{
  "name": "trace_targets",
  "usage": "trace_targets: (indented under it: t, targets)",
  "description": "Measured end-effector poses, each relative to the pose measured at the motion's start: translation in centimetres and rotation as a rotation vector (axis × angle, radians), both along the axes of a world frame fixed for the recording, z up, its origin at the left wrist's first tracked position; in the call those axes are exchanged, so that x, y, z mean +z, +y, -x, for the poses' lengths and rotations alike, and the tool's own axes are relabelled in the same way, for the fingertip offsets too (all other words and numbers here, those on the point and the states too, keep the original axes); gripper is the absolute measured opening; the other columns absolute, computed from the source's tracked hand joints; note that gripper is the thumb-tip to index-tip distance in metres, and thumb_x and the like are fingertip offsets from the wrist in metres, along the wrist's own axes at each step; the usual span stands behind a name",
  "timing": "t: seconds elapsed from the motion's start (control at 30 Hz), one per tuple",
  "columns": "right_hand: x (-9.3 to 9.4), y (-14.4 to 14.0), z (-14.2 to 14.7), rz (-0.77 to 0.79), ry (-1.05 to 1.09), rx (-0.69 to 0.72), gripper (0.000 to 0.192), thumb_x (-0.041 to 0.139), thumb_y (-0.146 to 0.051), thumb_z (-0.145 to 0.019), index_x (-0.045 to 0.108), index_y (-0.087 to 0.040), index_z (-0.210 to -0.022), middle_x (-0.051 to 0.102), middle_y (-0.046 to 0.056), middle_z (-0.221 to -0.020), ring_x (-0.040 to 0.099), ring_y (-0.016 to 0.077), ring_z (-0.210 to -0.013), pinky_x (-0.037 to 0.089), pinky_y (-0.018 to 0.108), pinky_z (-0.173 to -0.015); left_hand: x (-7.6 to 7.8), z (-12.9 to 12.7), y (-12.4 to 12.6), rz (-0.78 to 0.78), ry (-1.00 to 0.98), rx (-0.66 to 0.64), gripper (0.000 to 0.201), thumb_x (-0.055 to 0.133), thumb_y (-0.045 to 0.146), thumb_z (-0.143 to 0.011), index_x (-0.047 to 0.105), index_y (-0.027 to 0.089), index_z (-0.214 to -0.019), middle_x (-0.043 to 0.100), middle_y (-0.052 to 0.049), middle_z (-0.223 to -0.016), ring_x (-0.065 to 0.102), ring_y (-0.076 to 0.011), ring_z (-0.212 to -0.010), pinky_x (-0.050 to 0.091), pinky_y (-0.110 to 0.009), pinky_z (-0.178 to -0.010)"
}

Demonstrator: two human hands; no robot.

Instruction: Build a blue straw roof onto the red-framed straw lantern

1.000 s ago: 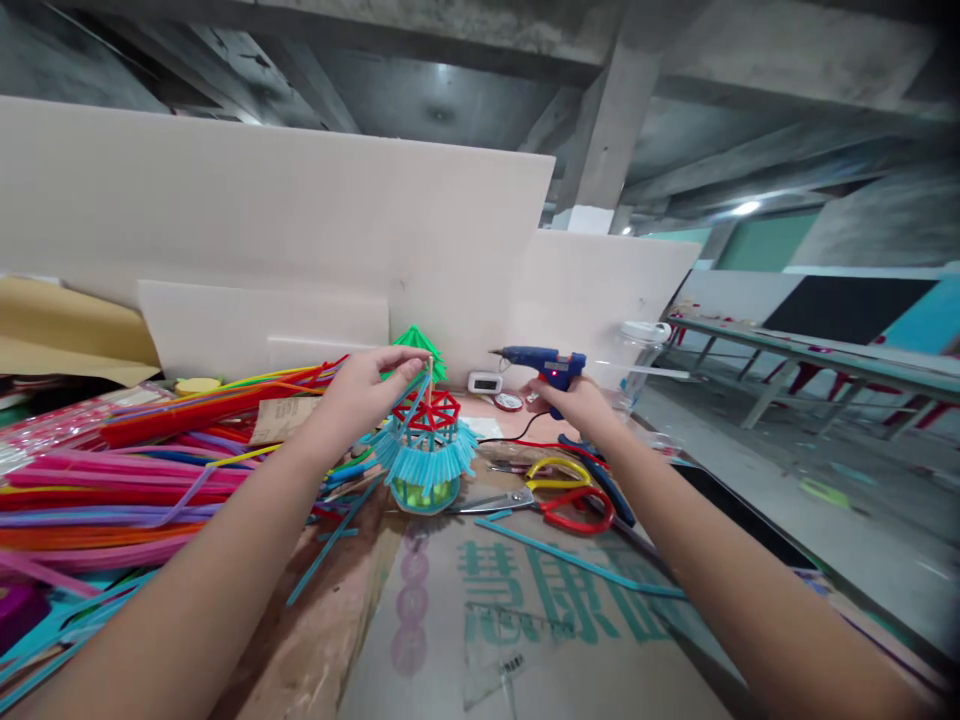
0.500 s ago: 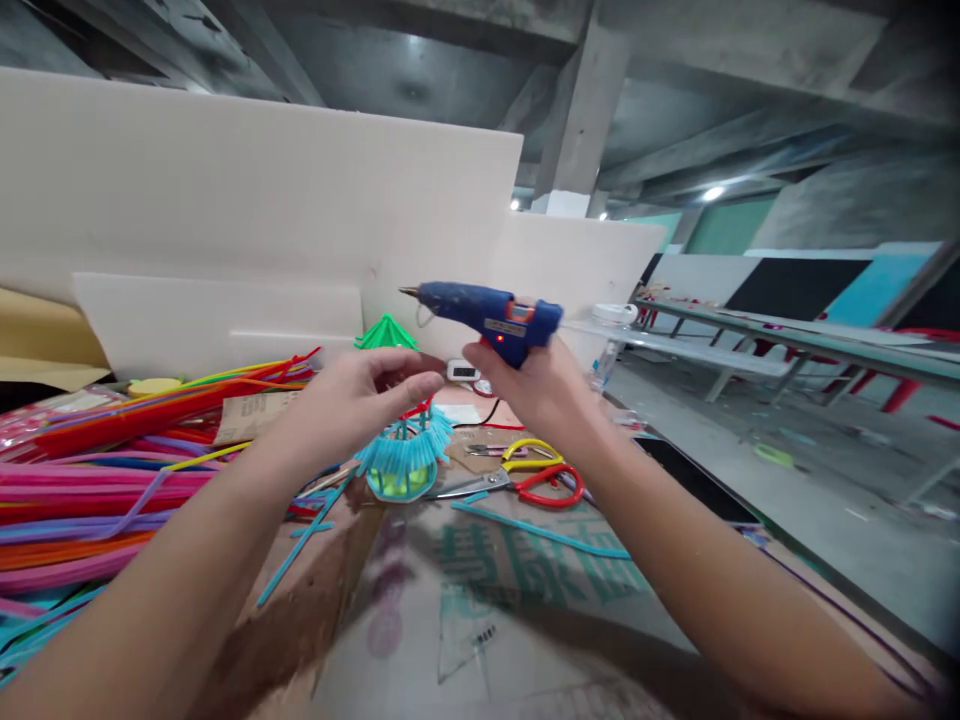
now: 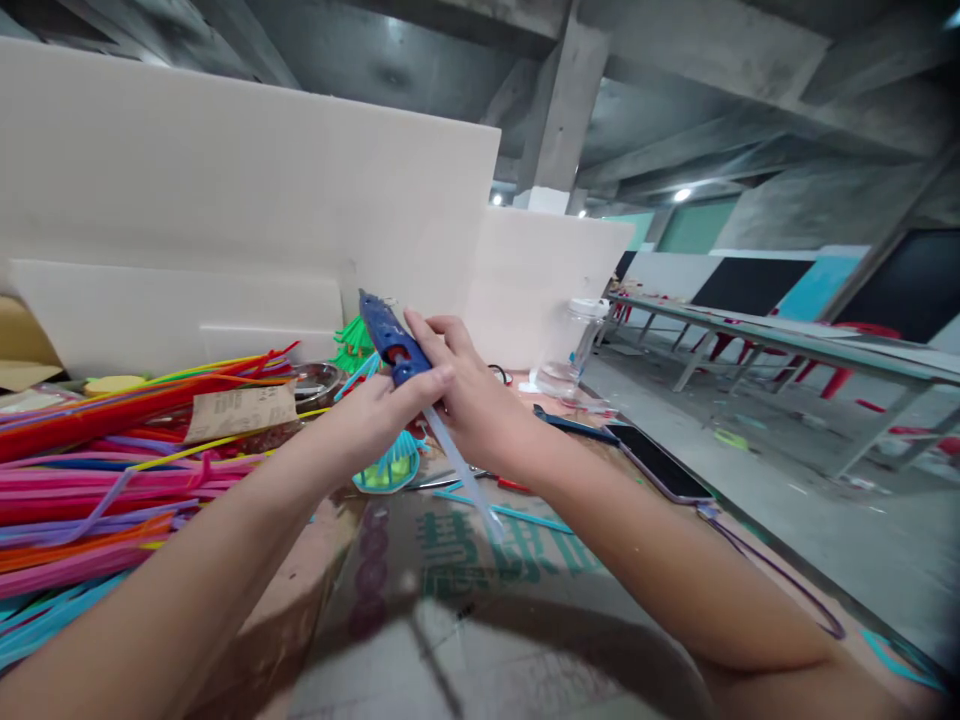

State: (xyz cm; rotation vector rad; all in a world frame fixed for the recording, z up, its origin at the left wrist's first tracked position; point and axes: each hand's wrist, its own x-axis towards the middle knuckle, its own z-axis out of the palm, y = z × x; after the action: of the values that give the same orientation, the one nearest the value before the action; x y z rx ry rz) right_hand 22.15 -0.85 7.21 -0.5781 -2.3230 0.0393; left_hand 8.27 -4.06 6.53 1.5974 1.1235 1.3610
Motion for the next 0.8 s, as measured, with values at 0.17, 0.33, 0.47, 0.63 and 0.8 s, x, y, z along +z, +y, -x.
trace_targets:
  t: [0.17, 0.33, 0.47, 0.63, 0.8]
  targets:
    - [0.6, -1.4, -3.0, 0.052, -0.012, 0.012, 0.074, 0.056, -0.031, -0.088, 0.016, -0.023, -0.15, 0.03, 0.014, -0.148, 0.04, 0.0252, -0.132, 0.037, 0.045, -0.109, 0.0, 0.3, 0.4, 0.034, -0.036, 0.008, 0.017, 0.062, 0.033, -0.072, 0.055, 0.018, -0.066, 0.056, 0.002, -0.06, 0.052, -0.014, -0.058, 0.042, -0.025, -0.056]
    - [0.1, 2.1, -9.4, 0.123, -0.002, -0.26, 0.033, 0.051, -0.03, -0.091, 0.054, -0.018, -0.121, 0.062, 0.011, -0.114, 0.061, 0.0204, -0.101, 0.049, 0.035, -0.087, 0.0, 2.1, 1.7, 0.05, -0.126, -0.091, 0.025, 0.06, 0.026, -0.074, 0.043, 0.019, -0.058, 0.044, 0.005, -0.05, 0.043, -0.0096, -0.046, 0.034, -0.023, -0.046]
    - [-3.4, 5.1, -13.7, 0.39, -0.535, -0.317, 0.026, 0.06, -0.018, -0.08, 0.066, -0.022, -0.105, 0.07, 0.005, -0.102, 0.064, 0.0192, -0.087, 0.048, 0.027, -0.074, 0.7, 2.9, 1.5, 0.039, -0.141, -0.046, 0.029, 0.059, 0.027, -0.076, 0.043, 0.019, -0.054, 0.044, 0.004, -0.049, 0.044, -0.0103, -0.047, 0.034, -0.024, -0.047]
    - [-7.0, 5.0, -13.5, 0.454, -0.61, -0.134, 0.056, 0.053, -0.006, -0.077, 0.056, -0.024, -0.13, 0.056, 0.007, -0.134, 0.06, 0.0193, -0.109, 0.047, 0.028, -0.089, 1.4, 3.1, 1.0, 0.07, -0.16, -0.063, 0.027, 0.054, 0.022, -0.08, 0.043, 0.018, -0.056, 0.045, 0.004, -0.05, 0.044, -0.0095, -0.049, 0.035, -0.024, -0.05]
    - [-7.0, 4.7, -13.2, 0.43, -0.574, -0.126, 0.068, 0.054, -0.005, -0.073, 0.05, -0.026, -0.138, 0.051, 0.01, -0.138, 0.054, 0.024, -0.119, 0.045, 0.033, -0.094, 1.2, 3.5, 1.3, 0.076, -0.141, -0.038, 0.027, 0.055, 0.025, -0.079, 0.043, 0.018, -0.056, 0.045, 0.005, -0.049, 0.045, -0.0101, -0.048, 0.034, -0.025, -0.05]
